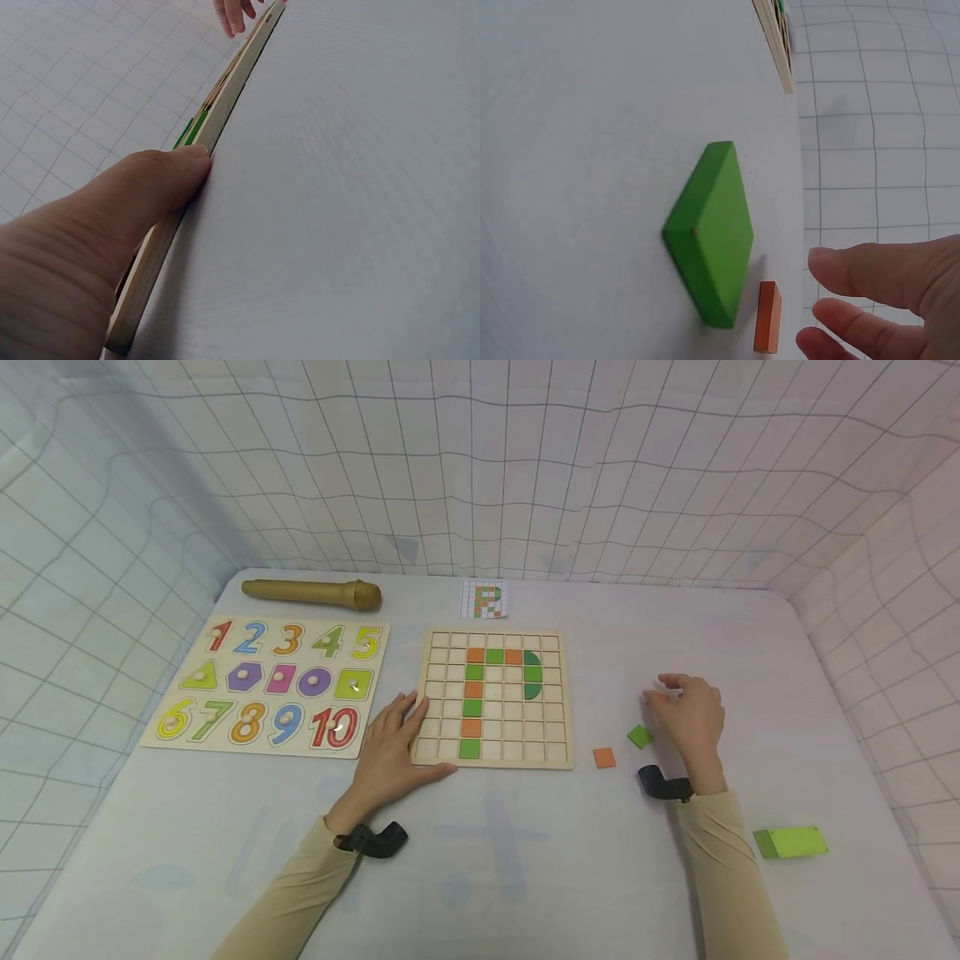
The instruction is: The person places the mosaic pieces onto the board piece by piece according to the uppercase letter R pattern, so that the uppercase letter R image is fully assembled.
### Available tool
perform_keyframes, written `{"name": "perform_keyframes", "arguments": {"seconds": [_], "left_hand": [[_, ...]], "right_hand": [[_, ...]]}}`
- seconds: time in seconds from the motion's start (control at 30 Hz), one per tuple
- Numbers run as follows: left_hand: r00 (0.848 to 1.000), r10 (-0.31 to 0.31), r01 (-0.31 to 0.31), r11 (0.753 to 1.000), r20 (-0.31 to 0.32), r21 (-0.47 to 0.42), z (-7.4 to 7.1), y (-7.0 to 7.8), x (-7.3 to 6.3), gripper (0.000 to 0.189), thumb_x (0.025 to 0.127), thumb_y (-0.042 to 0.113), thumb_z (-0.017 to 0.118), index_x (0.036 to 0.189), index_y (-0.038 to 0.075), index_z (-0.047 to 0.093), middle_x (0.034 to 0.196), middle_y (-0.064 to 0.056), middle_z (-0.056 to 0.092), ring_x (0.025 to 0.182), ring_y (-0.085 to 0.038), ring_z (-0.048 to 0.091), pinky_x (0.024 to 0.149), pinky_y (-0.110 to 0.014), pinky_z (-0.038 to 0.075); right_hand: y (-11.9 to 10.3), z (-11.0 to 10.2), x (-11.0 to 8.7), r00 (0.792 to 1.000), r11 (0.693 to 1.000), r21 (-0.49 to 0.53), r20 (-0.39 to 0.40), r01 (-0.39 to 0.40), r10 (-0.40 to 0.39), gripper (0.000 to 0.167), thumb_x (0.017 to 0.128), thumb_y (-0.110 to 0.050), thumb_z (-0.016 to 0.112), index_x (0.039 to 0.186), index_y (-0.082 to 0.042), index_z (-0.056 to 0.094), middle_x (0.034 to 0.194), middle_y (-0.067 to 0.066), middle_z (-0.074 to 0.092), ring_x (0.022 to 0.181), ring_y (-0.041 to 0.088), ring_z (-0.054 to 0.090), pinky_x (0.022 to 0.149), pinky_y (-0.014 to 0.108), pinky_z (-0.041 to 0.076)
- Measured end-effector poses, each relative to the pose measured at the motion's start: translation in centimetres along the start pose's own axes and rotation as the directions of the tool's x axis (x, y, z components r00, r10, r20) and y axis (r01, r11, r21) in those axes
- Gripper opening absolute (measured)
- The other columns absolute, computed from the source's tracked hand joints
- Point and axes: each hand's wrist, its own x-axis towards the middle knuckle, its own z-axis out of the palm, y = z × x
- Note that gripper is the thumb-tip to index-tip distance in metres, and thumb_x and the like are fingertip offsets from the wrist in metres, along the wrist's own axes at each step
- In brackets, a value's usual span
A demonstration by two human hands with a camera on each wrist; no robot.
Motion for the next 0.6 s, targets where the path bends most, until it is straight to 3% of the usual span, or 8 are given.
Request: {"name": "perform_keyframes", "arguments": {"seconds": [0.23,0.6], "left_hand": [[1.0,0.0,0.0,1.0,0.002,-0.003,-0.08,0.01,-0.03,0.104,0.067,0.06,0.075,0.146,0.003,0.035,0.151,-0.014,0.027,0.14,-0.03,0.014,0.11,-0.048,0.014],[1.0,-0.001,0.001,1.0,0.003,0.004,0.07,-0.02,-0.01,0.105,0.067,0.06,0.074,0.146,0.003,0.035,0.151,-0.014,0.026,0.14,-0.029,0.015,0.11,-0.048,0.015]], "right_hand": [[0.4,-0.14,-0.02,0.998,0.994,-0.097,0.045,0.054,-0.049,0.034,0.088,-0.018,0.066,0.109,0.009,0.065,0.099,0.03,0.063,0.076,0.037,0.056,0.047,0.032,0.038],[0.73,-0.33,-0.13,0.992,0.984,-0.171,0.124,0.05,-0.029,0.034,0.086,-0.019,0.064,0.11,0.006,0.065,0.101,0.029,0.061,0.09,0.045,0.051,0.061,0.047,0.037]]}}
